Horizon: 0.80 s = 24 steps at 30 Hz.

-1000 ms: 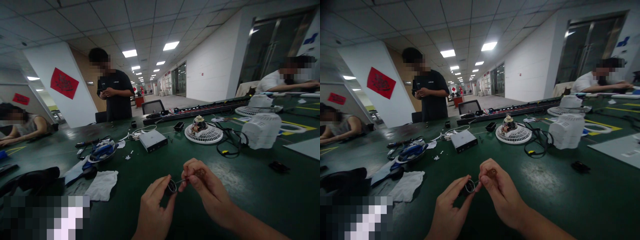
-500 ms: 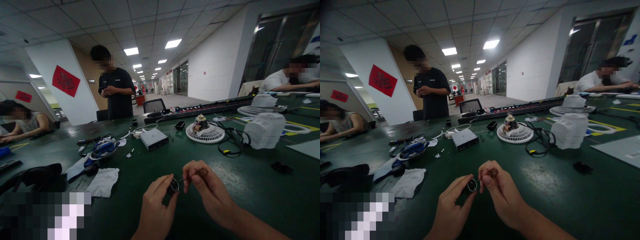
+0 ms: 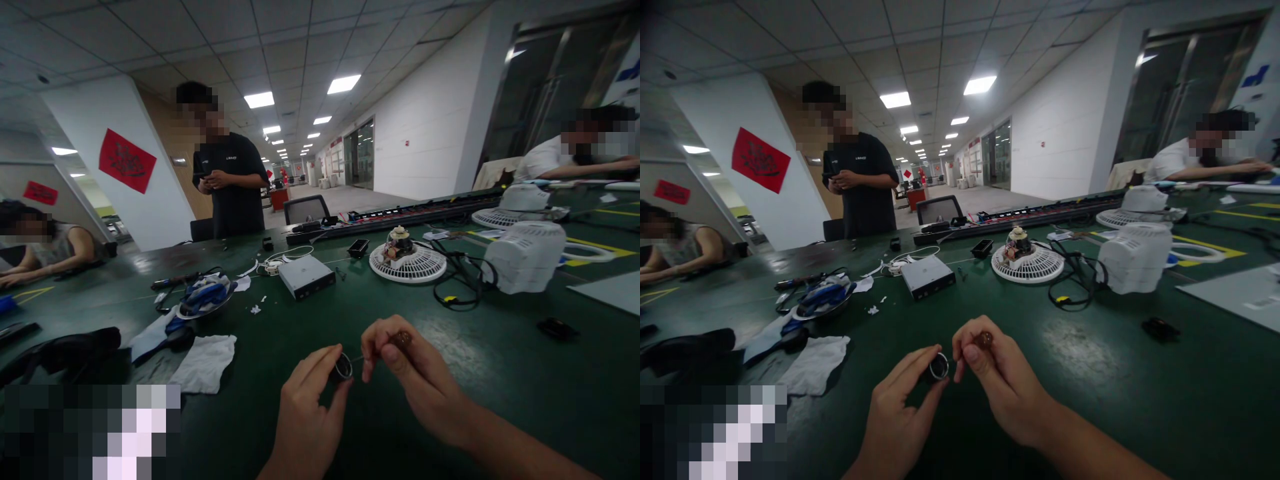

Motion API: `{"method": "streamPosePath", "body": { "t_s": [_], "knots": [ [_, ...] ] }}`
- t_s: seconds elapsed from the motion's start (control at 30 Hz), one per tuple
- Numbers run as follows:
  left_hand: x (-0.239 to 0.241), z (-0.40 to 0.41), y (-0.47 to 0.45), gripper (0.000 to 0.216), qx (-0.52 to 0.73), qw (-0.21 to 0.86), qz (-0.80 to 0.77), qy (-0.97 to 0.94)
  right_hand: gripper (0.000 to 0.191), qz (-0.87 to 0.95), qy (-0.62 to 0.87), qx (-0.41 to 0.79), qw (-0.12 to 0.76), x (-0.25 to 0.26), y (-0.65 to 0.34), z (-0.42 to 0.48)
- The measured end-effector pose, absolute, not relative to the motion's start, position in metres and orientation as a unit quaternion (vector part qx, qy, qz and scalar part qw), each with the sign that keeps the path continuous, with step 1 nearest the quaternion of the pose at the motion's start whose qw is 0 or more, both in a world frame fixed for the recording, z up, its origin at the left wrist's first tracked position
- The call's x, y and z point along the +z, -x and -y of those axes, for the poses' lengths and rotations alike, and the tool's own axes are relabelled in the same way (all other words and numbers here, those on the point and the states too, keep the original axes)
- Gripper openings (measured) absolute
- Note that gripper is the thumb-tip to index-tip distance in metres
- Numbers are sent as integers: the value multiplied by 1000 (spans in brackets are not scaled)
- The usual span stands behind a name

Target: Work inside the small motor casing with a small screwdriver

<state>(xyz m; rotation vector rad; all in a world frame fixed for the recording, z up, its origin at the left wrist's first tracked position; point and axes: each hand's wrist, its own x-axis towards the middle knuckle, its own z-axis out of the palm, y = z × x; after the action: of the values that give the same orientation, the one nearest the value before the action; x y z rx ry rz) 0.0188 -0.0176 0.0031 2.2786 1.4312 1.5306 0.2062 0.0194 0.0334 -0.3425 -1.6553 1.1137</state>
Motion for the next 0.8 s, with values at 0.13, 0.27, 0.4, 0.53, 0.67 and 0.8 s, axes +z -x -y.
{"method": "streamPosePath", "body": {
  "t_s": [0.13,0.27,0.4,0.53,0.67,0.8],
  "knots": [
    [3,18,-20,44,480,29,-485,-730,20,709,137,454,522,34,-205,-18],
    [2,17,-23,46,469,30,-489,-734,19,721,140,441,515,35,-204,-15],
    [3,15,-21,46,480,16,-490,-727,17,738,125,429,506,36,-205,-14],
    [4,14,-17,45,465,2,-492,-736,16,736,131,405,526,37,-206,-16],
    [4,13,-15,47,384,-22,-529,-756,14,744,156,297,578,34,-209,-20],
    [8,11,-11,54,302,-50,-560,-770,15,778,208,218,551,33,-209,-26]
  ]
}}
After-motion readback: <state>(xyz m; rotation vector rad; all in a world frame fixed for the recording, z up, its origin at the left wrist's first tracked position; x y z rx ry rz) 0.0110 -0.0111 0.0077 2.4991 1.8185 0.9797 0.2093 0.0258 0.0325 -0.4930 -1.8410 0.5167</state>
